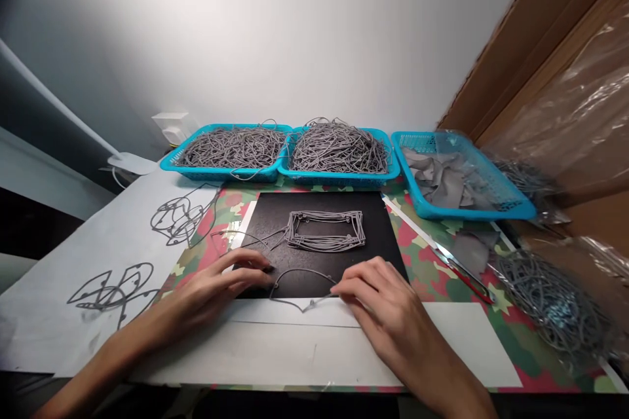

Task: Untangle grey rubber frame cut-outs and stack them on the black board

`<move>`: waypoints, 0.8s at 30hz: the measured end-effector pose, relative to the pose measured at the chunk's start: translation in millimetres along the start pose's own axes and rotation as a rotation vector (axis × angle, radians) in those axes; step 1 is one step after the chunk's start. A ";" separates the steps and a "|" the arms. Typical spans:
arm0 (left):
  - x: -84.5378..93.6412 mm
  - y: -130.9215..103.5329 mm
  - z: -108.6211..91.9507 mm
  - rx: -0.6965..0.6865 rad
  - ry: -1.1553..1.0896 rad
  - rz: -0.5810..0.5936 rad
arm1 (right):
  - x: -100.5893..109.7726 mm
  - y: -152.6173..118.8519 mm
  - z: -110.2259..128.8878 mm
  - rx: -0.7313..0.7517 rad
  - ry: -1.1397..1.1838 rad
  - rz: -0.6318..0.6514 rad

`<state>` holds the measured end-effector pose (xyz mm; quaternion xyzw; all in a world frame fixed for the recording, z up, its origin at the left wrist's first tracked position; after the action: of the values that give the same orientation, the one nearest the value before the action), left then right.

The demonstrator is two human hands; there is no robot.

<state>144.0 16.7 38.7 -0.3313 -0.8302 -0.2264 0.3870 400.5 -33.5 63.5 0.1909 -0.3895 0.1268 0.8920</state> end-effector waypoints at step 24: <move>-8.4 21.3 -5.6 0.273 0.003 -0.051 | 6.8 -24.3 -40.1 -0.302 -0.122 -0.323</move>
<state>166.3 24.5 37.9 -0.2539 -0.8609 -0.1215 0.4239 440.1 -37.2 37.6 0.1223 -0.4218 -0.0890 0.8940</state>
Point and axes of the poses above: each hand's wrist, its own y-axis towards the middle knuckle, its own x-axis out of the back of the hand, z = x × y, the point moved 9 cm from there along y, towards the middle knuckle
